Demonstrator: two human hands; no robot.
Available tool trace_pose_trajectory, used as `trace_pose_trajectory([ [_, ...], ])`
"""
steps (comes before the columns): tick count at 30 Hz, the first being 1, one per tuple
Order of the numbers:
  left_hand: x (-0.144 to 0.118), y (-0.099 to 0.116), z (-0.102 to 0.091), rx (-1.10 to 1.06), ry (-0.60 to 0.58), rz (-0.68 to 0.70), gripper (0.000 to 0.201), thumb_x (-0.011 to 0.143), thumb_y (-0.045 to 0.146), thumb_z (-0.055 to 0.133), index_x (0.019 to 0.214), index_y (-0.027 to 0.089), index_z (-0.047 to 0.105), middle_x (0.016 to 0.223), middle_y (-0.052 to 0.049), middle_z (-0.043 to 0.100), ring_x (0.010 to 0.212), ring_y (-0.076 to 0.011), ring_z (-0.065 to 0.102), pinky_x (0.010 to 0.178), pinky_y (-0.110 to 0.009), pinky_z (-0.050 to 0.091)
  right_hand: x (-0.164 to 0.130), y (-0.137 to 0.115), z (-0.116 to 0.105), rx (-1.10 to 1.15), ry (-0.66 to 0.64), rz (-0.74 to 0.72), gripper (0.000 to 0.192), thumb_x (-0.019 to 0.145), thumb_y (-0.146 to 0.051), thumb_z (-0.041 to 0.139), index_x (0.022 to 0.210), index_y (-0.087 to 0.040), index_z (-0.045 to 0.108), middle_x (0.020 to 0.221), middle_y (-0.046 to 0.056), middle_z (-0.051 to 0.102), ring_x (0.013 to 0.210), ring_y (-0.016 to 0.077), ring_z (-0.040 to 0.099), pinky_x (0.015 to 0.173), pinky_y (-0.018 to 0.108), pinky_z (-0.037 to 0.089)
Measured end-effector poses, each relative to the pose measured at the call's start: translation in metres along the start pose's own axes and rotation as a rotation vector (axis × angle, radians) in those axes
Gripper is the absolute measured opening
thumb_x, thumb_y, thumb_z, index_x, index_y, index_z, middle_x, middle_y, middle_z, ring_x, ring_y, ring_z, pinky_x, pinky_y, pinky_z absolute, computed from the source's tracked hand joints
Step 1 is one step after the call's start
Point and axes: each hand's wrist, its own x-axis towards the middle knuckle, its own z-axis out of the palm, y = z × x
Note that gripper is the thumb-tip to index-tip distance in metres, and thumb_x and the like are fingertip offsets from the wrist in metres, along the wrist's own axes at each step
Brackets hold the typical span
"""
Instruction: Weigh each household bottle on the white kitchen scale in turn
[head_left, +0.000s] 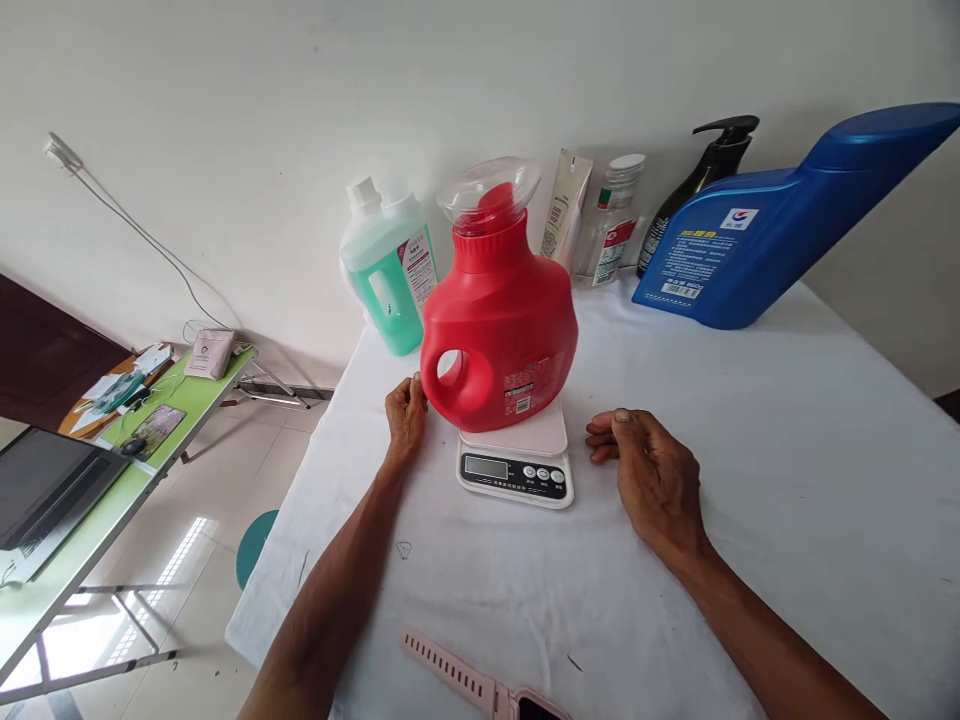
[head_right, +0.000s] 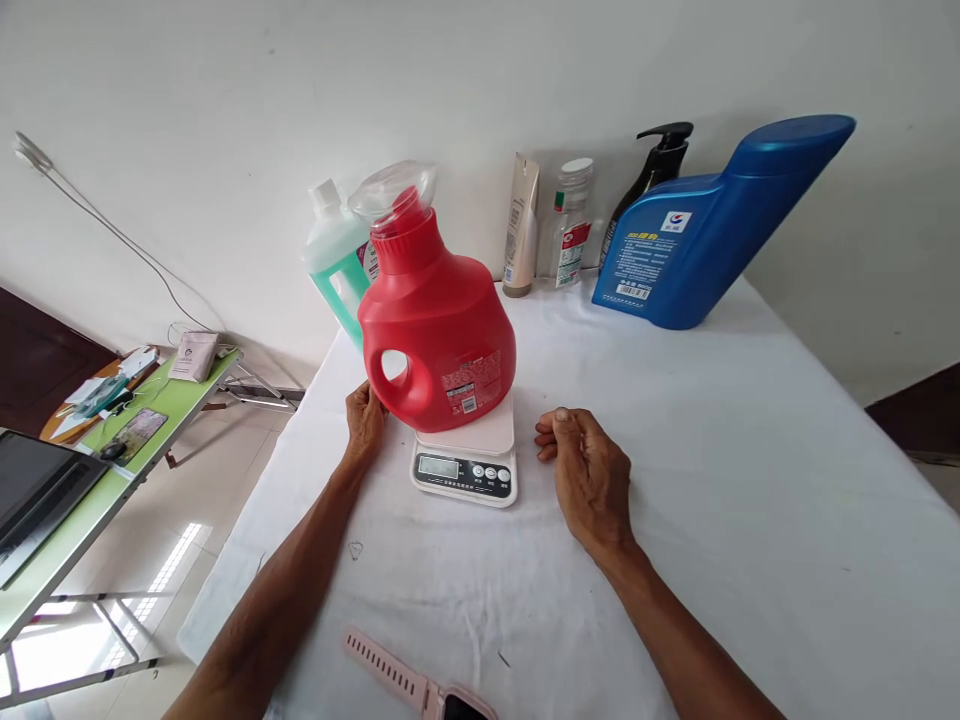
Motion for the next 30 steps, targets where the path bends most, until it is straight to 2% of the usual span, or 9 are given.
trace_pose_trajectory([
  [14, 0.004, -0.008, -0.005, 0.053, -0.060, 0.025, 0.055, 0.093, 0.063, 0.063, 0.064, 0.021, 0.041, 0.060, 0.005, 0.038, 0.063, -0.0108, 0.032, 0.061, -0.028, 0.026, -0.001, -0.002, -0.001, -0.014, -0.025, 0.021, 0.063, 0.094, -0.085, 0.048, 0.085, -0.026, 0.068, 0.088, 0.007, 0.074, 0.068, 0.0220, 0.066, 0.074, 0.042, 0.055],
  [22, 0.001, -0.005, -0.004, 0.023, -0.033, 0.016, 0.068, 0.092, 0.082, 0.056, 0.063, 0.022, 0.043, 0.058, 0.004, 0.040, 0.060, -0.0111, 0.034, 0.059, -0.029, 0.028, 0.000, -0.001, -0.001, -0.013, -0.017, 0.025, 0.064, 0.094, -0.086, 0.049, 0.085, -0.026, 0.068, 0.087, 0.007, 0.074, 0.066, 0.0210, 0.066, 0.073, 0.041, 0.055],
  [24, 0.000, 0.002, -0.004, -0.022, 0.009, 0.007, 0.070, 0.092, 0.085, 0.054, 0.065, 0.021, 0.046, 0.058, 0.004, 0.041, 0.058, -0.0111, 0.034, 0.058, -0.029, 0.030, 0.001, 0.000, 0.000, -0.013, -0.012, 0.029, 0.065, 0.093, -0.086, 0.048, 0.084, -0.025, 0.068, 0.085, 0.006, 0.074, 0.065, 0.0205, 0.065, 0.072, 0.041, 0.055],
  [26, 0.000, 0.018, -0.005, -0.098, 0.065, 0.038, 0.070, 0.091, 0.087, 0.053, 0.071, 0.020, 0.054, 0.063, 0.003, 0.047, 0.058, -0.0116, 0.040, 0.059, -0.028, 0.035, 0.002, 0.000, 0.000, -0.011, -0.009, 0.028, 0.067, 0.093, -0.088, 0.047, 0.083, -0.025, 0.068, 0.083, 0.006, 0.073, 0.064, 0.0201, 0.065, 0.071, 0.040, 0.054],
  [28, -0.001, 0.043, -0.007, -0.180, 0.084, 0.133, 0.071, 0.091, 0.089, 0.052, 0.083, 0.019, 0.062, 0.077, -0.002, 0.058, 0.068, -0.0136, 0.052, 0.066, -0.027, 0.044, 0.003, 0.000, 0.000, -0.002, -0.011, 0.026, 0.070, 0.092, -0.090, 0.046, 0.082, -0.024, 0.068, 0.082, 0.006, 0.072, 0.064, 0.0197, 0.065, 0.069, 0.039, 0.054],
  [30, -0.002, 0.074, -0.007, -0.212, 0.025, 0.241, 0.071, 0.089, 0.090, 0.054, 0.099, 0.021, 0.068, 0.096, -0.005, 0.066, 0.088, -0.0174, 0.063, 0.078, -0.029, 0.052, 0.003, -0.001, 0.000, 0.025, -0.012, 0.024, 0.072, 0.091, -0.092, 0.047, 0.082, -0.023, 0.068, 0.082, 0.006, 0.072, 0.064, 0.0190, 0.064, 0.068, 0.037, 0.053],
])
